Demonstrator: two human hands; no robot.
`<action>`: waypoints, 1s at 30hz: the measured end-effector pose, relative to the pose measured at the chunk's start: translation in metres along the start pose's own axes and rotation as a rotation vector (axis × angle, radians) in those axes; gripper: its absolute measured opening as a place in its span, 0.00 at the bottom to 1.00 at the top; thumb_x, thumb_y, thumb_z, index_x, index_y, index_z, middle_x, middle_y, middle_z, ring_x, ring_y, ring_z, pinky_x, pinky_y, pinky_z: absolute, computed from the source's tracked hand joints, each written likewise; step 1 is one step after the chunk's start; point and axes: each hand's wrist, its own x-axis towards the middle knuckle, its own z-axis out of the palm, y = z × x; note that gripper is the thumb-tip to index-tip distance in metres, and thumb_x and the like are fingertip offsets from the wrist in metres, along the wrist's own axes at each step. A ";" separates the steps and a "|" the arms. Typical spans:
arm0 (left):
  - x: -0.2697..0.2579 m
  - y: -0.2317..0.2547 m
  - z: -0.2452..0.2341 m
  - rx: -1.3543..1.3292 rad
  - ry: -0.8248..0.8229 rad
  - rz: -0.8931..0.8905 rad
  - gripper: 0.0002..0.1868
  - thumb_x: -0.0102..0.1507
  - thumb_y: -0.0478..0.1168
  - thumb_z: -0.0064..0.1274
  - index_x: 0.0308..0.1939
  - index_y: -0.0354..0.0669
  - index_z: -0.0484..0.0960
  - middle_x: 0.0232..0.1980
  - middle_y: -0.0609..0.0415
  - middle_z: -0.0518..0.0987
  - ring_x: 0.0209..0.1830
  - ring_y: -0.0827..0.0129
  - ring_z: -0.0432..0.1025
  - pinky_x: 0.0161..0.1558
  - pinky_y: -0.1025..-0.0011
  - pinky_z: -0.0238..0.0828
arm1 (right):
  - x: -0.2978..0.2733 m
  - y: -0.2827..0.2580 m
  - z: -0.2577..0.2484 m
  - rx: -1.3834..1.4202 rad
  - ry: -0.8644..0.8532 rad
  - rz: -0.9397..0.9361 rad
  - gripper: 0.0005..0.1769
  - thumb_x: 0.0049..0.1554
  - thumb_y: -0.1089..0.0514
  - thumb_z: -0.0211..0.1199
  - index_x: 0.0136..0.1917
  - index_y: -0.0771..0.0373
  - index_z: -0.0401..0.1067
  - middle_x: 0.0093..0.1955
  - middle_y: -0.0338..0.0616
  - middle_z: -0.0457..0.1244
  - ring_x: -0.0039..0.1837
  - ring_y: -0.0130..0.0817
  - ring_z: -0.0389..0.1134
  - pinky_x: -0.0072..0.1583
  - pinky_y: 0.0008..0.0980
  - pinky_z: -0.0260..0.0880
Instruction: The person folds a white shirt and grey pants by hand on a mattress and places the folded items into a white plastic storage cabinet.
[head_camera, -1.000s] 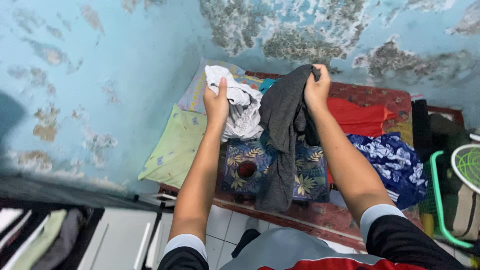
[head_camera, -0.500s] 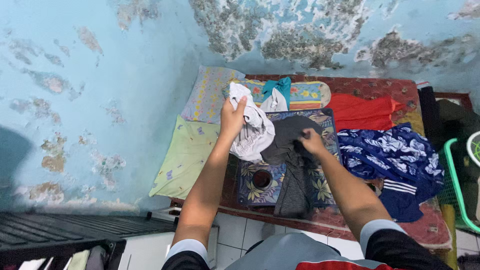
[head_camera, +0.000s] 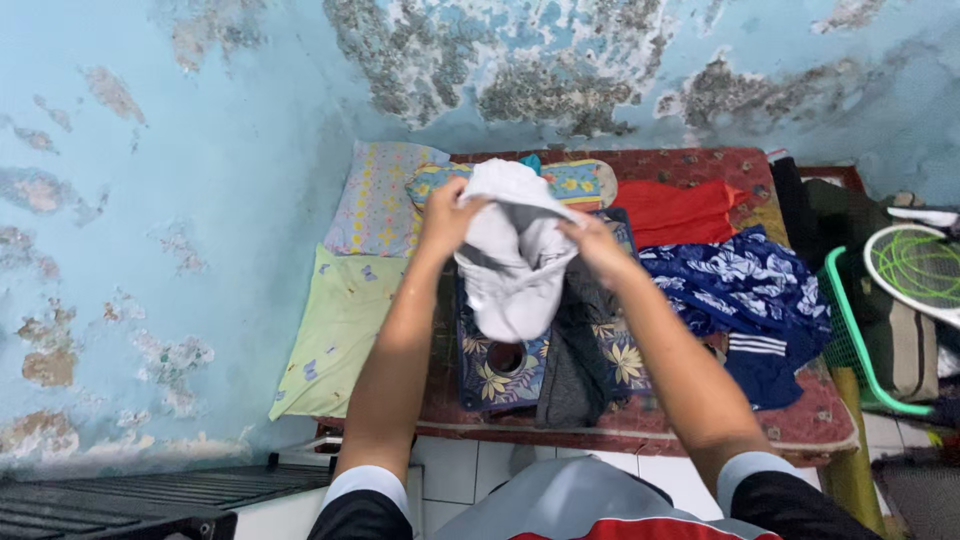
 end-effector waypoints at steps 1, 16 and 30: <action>0.001 -0.017 -0.004 -0.137 -0.042 -0.054 0.11 0.64 0.39 0.65 0.40 0.34 0.81 0.34 0.54 0.76 0.36 0.74 0.67 0.39 0.71 0.67 | -0.004 -0.004 -0.008 0.229 0.012 0.108 0.20 0.61 0.58 0.56 0.66 0.60 0.72 0.60 0.41 0.70 0.59 0.32 0.72 0.63 0.36 0.71; -0.016 -0.003 0.051 -1.276 -0.568 -0.615 0.19 0.70 0.45 0.50 0.56 0.30 0.79 0.54 0.44 0.84 0.52 0.61 0.79 0.56 0.62 0.76 | -0.007 0.007 -0.102 -0.471 0.333 0.052 0.16 0.67 0.53 0.66 0.48 0.72 0.79 0.45 0.51 0.68 0.42 0.31 0.64 0.46 0.35 0.65; -0.051 0.079 0.149 -0.918 -0.882 -0.462 0.15 0.68 0.40 0.55 0.55 0.34 0.81 0.50 0.53 0.84 0.46 0.72 0.77 0.49 0.72 0.76 | -0.041 0.057 -0.008 -0.405 -0.288 -0.130 0.12 0.63 0.57 0.55 0.49 0.66 0.76 0.48 0.43 0.70 0.50 0.30 0.71 0.54 0.33 0.72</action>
